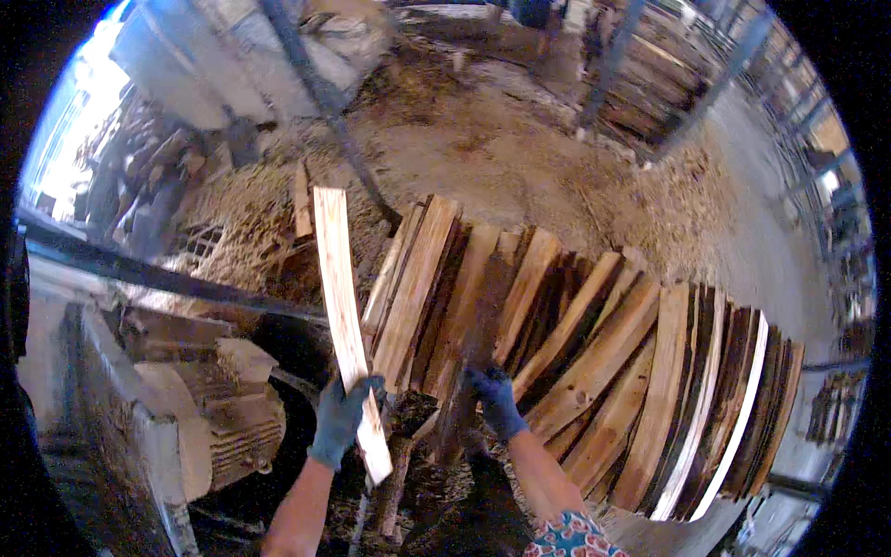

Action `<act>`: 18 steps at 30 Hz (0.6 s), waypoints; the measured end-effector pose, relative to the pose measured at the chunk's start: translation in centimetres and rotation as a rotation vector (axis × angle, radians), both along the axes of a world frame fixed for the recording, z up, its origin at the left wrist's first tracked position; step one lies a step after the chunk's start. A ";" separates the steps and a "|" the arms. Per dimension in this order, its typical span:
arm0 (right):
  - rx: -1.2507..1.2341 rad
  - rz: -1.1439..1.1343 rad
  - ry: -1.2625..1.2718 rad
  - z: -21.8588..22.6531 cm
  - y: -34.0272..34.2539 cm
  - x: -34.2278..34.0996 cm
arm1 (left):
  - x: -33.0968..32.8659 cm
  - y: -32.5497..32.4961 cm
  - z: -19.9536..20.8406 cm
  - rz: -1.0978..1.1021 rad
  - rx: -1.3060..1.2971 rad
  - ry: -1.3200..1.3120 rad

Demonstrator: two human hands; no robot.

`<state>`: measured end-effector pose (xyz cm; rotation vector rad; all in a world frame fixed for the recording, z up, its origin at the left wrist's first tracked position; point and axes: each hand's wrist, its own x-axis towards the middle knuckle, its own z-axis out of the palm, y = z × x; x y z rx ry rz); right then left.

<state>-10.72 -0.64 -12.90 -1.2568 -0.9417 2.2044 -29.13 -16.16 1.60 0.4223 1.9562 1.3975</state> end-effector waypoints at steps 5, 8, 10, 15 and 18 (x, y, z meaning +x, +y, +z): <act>-0.067 0.299 0.248 13.1 -5.6 3.0 | 6.4 -7.8 5.9 0.207 -0.114 -0.232; 0.251 0.574 0.094 20.3 -9.8 0.9 | 9.9 -10.6 13.9 0.610 0.614 -0.928; 0.356 0.490 -0.026 25.1 -14.9 -0.5 | 12.1 -13.5 19.9 0.329 0.639 -0.559; 0.588 0.894 0.611 35.2 -26.4 -7.5 | 13.8 -25.6 29.0 0.467 0.696 -0.370; 0.613 1.054 0.841 38.4 -32.5 -8.3 | 17.0 -34.7 30.7 0.731 0.275 0.085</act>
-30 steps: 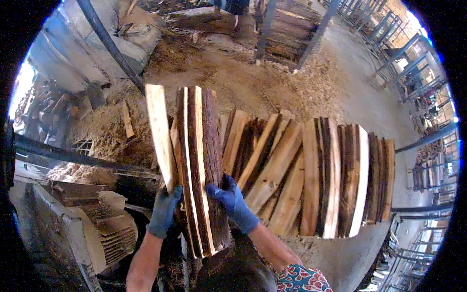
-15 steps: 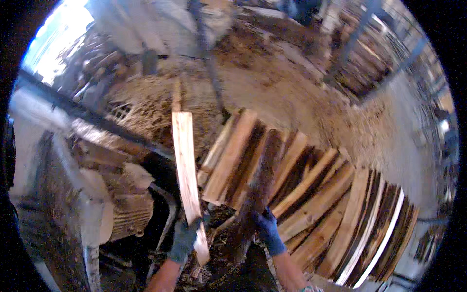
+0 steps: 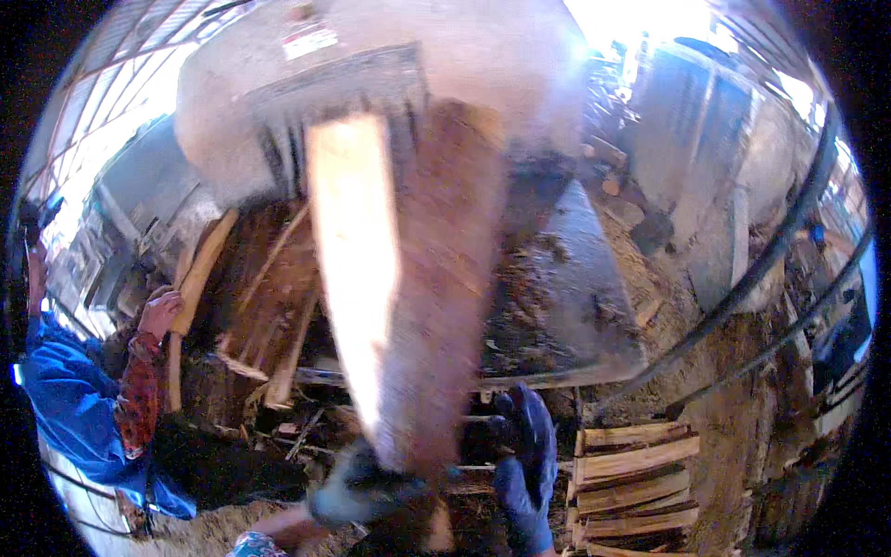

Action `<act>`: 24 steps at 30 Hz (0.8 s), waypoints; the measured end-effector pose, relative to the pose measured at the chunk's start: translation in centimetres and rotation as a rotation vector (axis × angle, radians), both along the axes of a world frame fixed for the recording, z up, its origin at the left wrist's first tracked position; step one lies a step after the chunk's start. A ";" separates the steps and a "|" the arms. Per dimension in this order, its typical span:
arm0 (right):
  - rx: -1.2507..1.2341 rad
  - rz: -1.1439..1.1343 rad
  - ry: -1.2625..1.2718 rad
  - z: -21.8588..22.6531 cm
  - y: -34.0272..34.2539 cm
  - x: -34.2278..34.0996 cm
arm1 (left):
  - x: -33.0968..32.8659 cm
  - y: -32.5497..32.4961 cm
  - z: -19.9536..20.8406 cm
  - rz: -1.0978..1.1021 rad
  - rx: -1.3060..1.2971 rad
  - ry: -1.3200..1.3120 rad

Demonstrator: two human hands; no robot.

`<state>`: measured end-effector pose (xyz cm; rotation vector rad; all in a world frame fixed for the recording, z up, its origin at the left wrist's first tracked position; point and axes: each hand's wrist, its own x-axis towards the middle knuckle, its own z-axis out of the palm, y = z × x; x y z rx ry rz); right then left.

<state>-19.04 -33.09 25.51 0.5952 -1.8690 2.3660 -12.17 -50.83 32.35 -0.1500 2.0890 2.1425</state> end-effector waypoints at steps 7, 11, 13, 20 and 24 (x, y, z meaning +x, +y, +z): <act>-0.213 0.708 -0.793 -3.9 -13.2 1.5 | -0.9 -27.4 8.0 0.570 -0.544 0.593; -0.280 0.947 -0.654 -7.0 -19.8 3.3 | -6.1 -35.2 9.9 0.527 -1.531 0.239; -0.509 0.981 -0.909 -8.6 -22.5 3.5 | -8.1 -34.4 6.7 0.511 -2.161 -0.093; -0.199 0.683 -0.517 -10.5 -26.9 3.7 | -4.9 -27.7 -4.1 0.371 -0.650 0.192; -0.039 0.642 -0.777 -10.2 -20.6 3.2 | -2.1 -22.7 -4.0 0.350 -0.552 0.268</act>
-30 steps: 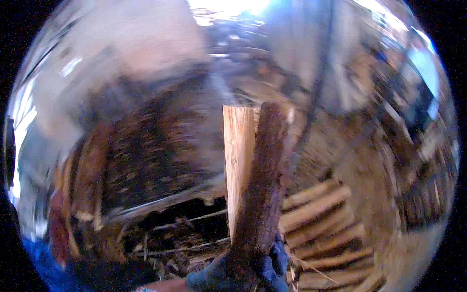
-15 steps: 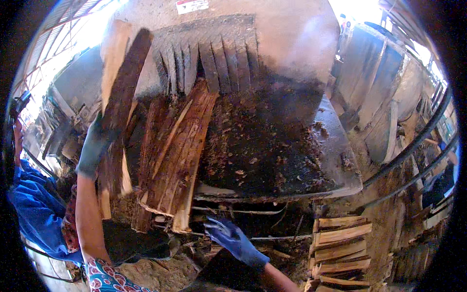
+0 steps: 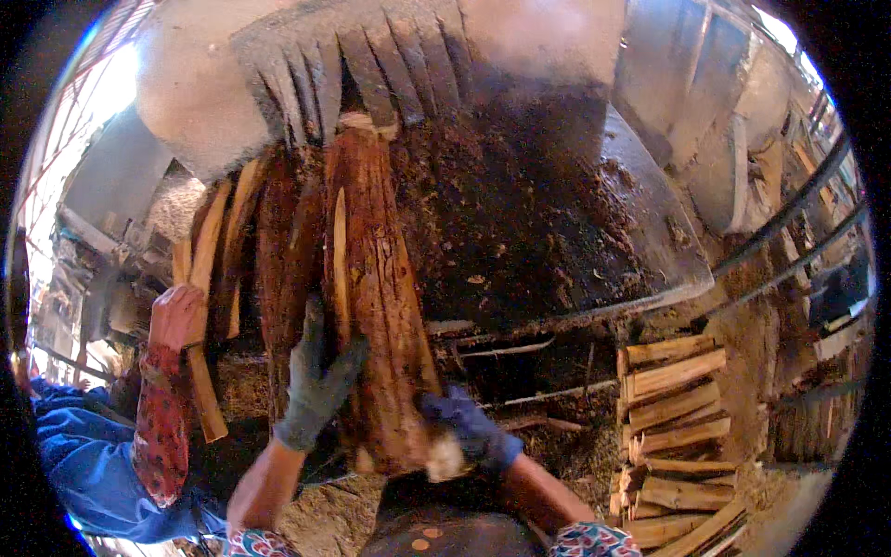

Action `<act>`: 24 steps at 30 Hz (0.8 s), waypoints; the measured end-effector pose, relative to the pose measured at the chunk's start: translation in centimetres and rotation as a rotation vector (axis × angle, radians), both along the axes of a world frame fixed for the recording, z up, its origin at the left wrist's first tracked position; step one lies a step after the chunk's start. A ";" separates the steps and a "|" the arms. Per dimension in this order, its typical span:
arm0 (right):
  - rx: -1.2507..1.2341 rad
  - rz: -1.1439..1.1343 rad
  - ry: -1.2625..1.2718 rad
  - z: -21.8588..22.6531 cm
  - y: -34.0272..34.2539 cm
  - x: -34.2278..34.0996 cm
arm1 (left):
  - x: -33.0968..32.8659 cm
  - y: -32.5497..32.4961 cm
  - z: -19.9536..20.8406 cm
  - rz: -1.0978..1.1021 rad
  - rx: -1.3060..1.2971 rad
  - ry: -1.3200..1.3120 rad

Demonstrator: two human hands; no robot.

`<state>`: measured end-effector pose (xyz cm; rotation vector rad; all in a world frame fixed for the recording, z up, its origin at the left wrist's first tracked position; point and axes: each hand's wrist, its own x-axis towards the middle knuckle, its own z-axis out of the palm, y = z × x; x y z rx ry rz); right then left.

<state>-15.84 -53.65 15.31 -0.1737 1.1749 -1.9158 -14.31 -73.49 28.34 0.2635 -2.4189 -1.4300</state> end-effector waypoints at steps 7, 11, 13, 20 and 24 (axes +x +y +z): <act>0.065 -0.050 -0.004 -4.2 11.0 5.0 | 3.6 6.9 -7.9 0.135 0.900 0.148; 0.406 0.255 0.146 -5.9 14.2 6.9 | 3.4 8.4 -10.4 0.114 1.342 -0.153; 0.306 0.222 0.343 -5.5 15.6 6.0 | 3.9 9.2 -11.0 -0.069 1.657 -0.252; -0.291 -0.327 0.054 -2.5 18.3 -3.5 | 4.8 14.4 -16.5 -0.365 1.083 -0.617; -0.297 -0.616 0.051 -2.6 25.2 -3.1 | 2.0 22.0 -16.4 -0.436 0.185 -0.512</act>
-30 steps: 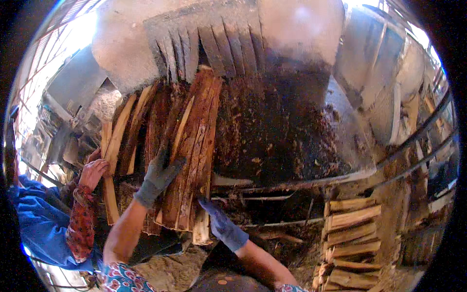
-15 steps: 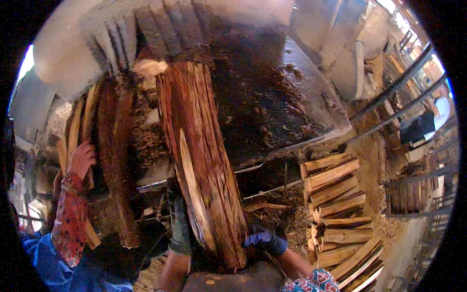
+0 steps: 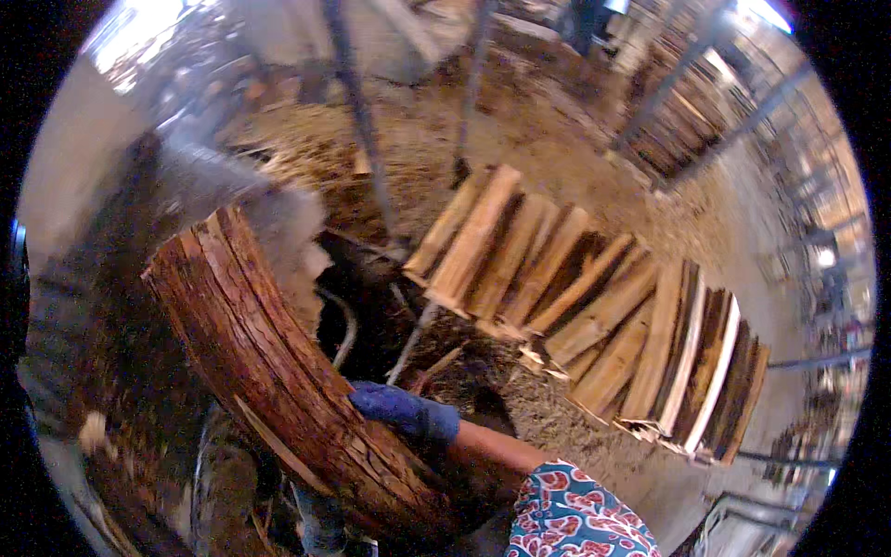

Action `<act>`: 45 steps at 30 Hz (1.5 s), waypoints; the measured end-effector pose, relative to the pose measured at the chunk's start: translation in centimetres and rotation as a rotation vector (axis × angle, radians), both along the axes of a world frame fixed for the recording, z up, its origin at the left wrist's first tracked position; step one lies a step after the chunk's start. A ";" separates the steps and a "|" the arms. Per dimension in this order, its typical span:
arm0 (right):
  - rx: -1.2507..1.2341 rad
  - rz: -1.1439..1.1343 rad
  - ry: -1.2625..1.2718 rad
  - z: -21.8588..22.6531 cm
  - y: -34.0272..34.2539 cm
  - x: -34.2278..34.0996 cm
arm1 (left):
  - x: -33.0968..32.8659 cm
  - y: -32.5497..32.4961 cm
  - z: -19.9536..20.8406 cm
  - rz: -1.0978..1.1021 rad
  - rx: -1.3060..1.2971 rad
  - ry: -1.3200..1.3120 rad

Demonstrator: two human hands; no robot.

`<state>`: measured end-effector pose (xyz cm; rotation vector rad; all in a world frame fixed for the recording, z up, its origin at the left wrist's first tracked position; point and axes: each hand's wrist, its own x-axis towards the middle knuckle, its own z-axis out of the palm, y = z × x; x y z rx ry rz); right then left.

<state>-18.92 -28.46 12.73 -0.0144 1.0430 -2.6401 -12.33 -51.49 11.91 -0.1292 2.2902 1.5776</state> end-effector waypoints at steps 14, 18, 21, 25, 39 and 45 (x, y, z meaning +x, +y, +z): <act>0.262 -1.032 -0.257 -3.9 27.2 11.7 | -15.8 39.4 -6.6 -0.667 0.471 -0.469; 0.506 -1.058 -0.514 -7.8 29.4 12.9 | -15.9 43.2 -13.8 -0.795 -0.144 -0.115; 0.210 -1.078 -0.478 -8.7 29.8 12.7 | -13.5 39.6 -13.9 -0.638 0.045 -0.560; 0.054 -1.189 -0.420 -5.0 27.7 7.9 | -8.8 33.2 -6.3 -0.918 0.359 -0.414; 0.324 0.245 0.433 14.5 -4.5 -2.9 | -2.4 -5.5 18.4 0.417 -0.230 0.816; 0.278 0.555 0.216 11.9 -15.9 -1.1 | -8.0 -26.5 24.5 0.736 -1.118 0.735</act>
